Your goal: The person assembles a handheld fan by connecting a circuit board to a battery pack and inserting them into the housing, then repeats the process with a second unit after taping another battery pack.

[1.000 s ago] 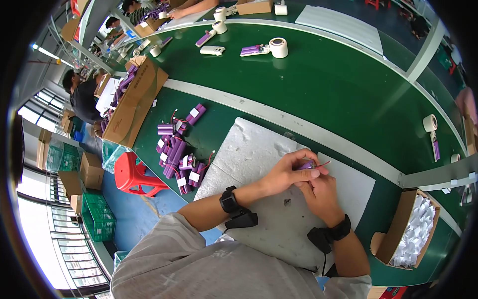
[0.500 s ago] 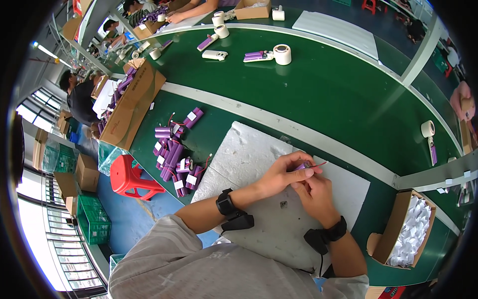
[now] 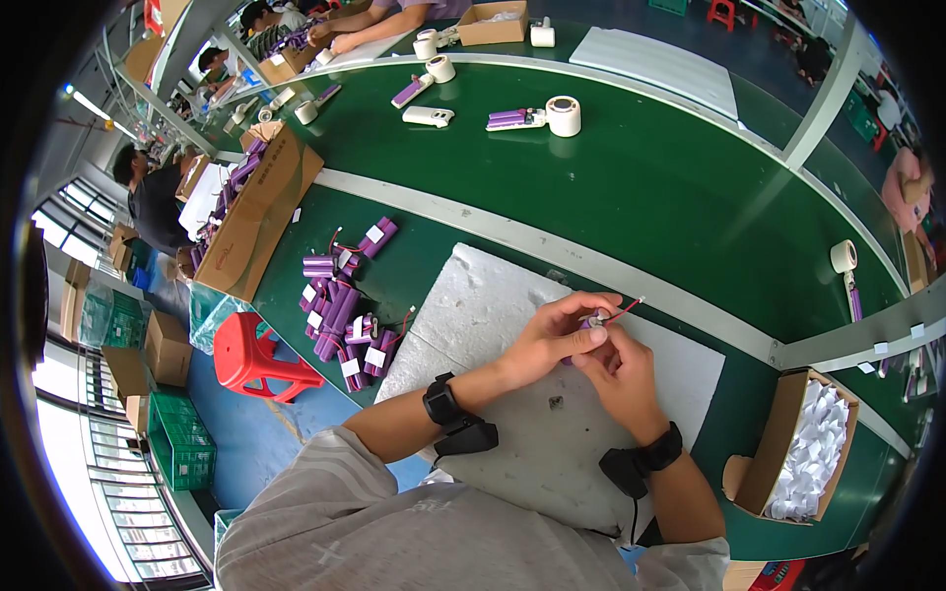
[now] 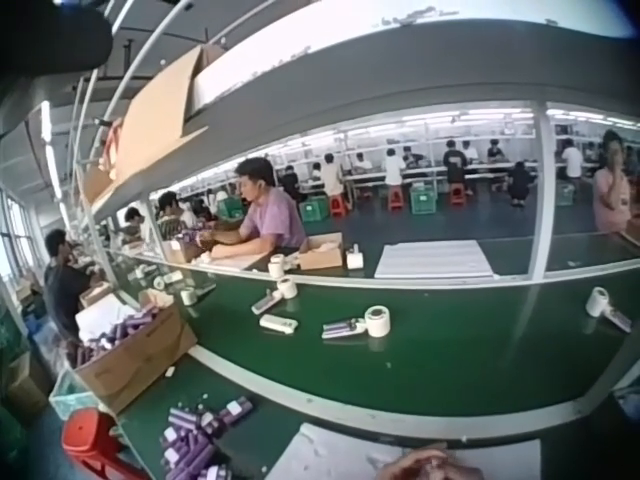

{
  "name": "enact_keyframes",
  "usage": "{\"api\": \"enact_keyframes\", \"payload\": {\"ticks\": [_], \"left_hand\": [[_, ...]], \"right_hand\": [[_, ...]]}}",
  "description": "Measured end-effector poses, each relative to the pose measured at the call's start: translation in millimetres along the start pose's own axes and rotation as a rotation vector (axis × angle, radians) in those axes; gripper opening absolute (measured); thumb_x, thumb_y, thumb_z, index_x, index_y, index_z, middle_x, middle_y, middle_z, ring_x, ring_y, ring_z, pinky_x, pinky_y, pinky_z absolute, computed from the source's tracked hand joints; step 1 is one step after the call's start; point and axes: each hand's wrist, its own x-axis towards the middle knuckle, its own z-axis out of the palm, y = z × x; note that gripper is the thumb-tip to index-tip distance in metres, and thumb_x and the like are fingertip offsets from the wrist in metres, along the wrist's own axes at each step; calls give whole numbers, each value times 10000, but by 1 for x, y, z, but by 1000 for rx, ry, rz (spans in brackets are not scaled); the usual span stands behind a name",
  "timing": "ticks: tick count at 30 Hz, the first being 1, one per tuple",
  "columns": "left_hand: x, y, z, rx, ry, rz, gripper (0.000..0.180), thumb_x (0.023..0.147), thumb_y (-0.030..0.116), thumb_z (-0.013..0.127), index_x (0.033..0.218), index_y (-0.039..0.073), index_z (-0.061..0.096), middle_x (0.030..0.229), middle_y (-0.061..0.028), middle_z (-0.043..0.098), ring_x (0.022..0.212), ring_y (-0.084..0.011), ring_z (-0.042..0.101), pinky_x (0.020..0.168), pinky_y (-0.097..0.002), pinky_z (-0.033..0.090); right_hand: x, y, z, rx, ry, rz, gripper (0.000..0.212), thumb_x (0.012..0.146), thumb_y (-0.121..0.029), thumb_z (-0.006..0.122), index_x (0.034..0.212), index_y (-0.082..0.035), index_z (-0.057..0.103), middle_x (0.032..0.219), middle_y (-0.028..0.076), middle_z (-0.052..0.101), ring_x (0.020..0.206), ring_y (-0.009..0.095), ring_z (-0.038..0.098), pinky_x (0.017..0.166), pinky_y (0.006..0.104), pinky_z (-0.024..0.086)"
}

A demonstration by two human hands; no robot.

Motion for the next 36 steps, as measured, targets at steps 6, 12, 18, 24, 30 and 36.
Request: {"api": "enact_keyframes", "payload": {"ticks": [6, 12, 18, 24, 30, 36], "left_hand": [[1, 5, 2, 32, 24, -33, 298, 910, 159, 641, 1179, 59, 561, 1143, -43, 583, 1017, -113, 540, 857, -269, 457], [-2, 8, 4, 130, 25, -62, 312, 879, 172, 688, 1140, 49, 568, 946, 2, 578, 871, -82, 552, 763, -248, 461], [-1, 7, 4, 224, 35, -30, 325, 856, 189, 718, 1101, 38, 567, 900, 6, 572, 823, -74, 542, 730, -236, 454], [-1, 8, 7, 148, 61, -57, 288, 852, 203, 724, 1022, 35, 565, 839, 8, 562, 807, -75, 531, 715, -230, 443], [-1, 8, 7, 180, 81, -47, 300, 850, 225, 728, 1003, 33, 555, 803, 11, 548, 760, -65, 513, 666, -228, 428], [-2, 14, 10, 235, 83, -69, 318, 852, 249, 727, 991, 25, 549, 758, 18, 534, 695, -54, 490, 605, -227, 407]], "right_hand": [[1, -10, -1, -94, -9, 4, 173, 796, -73, 684, 894, 20, 575, 620, -2, 523, 554, 61, 429, 492, 236, 346], [0, -12, -3, -136, -49, -69, 171, 802, -110, 678, 785, 18, 566, 564, 1, 472, 525, 73, 399, 466, 262, 313], [-1, -4, -3, -188, -33, -88, 198, 810, -135, 670, 765, 23, 560, 549, 39, 477, 506, 119, 406, 463, 289, 318], [-2, -1, -6, -225, -83, -137, 198, 828, -160, 675, 787, 12, 586, 605, 113, 559, 507, 218, 517, 485, 319, 400], [-2, 3, -4, -194, -88, -144, 200, 854, -174, 649, 808, 13, 599, 627, 132, 577, 526, 246, 546, 498, 331, 415], [-3, 4, -5, -191, -95, -136, 195, 875, -167, 621, 811, 17, 615, 648, 135, 598, 556, 259, 582, 520, 338, 437]]}}
